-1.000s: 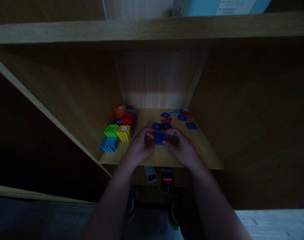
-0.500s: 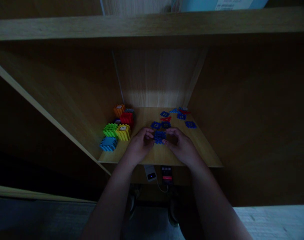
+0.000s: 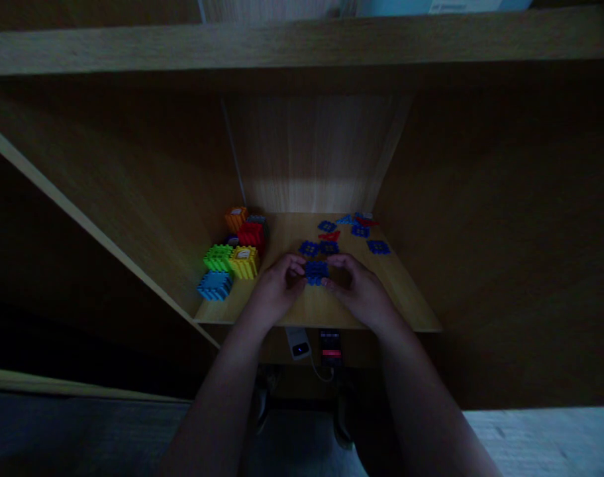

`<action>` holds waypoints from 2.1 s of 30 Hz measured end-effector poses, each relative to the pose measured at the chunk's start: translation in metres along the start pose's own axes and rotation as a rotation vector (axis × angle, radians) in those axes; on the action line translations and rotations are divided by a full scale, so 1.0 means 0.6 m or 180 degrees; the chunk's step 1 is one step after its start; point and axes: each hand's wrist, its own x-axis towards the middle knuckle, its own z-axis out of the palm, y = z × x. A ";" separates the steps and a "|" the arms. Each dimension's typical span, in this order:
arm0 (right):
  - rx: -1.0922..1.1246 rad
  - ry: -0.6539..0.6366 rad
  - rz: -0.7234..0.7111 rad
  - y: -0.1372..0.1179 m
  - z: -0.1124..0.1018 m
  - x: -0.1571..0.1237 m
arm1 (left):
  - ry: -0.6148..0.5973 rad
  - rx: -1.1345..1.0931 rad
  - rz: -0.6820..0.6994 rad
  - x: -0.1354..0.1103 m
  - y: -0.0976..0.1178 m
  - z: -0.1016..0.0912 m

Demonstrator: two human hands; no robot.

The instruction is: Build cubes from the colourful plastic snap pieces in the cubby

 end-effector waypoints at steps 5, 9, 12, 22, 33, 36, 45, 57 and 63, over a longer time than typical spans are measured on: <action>0.0004 -0.0017 -0.0053 0.004 0.000 0.000 | 0.0016 0.0016 0.0028 0.000 -0.002 0.000; 0.0003 -0.0022 -0.0055 0.002 -0.002 0.000 | -0.0016 0.0041 0.0028 0.000 0.001 -0.001; 0.0006 -0.0007 -0.0065 0.002 -0.001 -0.001 | -0.0041 0.0017 0.0027 0.000 0.001 -0.001; -0.0054 -0.0055 -0.0141 0.012 0.003 0.001 | -0.0046 -0.0010 -0.0008 0.000 -0.001 0.000; -0.0001 -0.0099 -0.0133 0.014 0.004 0.001 | -0.0121 -0.0010 -0.0087 -0.001 0.002 -0.001; -0.0035 -0.0107 -0.0123 0.016 0.005 0.001 | -0.0110 0.0034 -0.0092 -0.001 0.005 -0.002; -0.0125 0.0024 -0.0010 -0.006 -0.006 -0.001 | 0.0090 0.0178 0.0033 -0.001 0.010 -0.004; -0.1134 0.0174 -0.0096 0.006 -0.022 0.081 | 0.0205 0.0167 0.0069 0.000 0.005 -0.005; -0.1784 0.0012 0.0389 0.018 -0.005 0.222 | 0.0166 0.0069 0.0086 -0.001 0.005 -0.005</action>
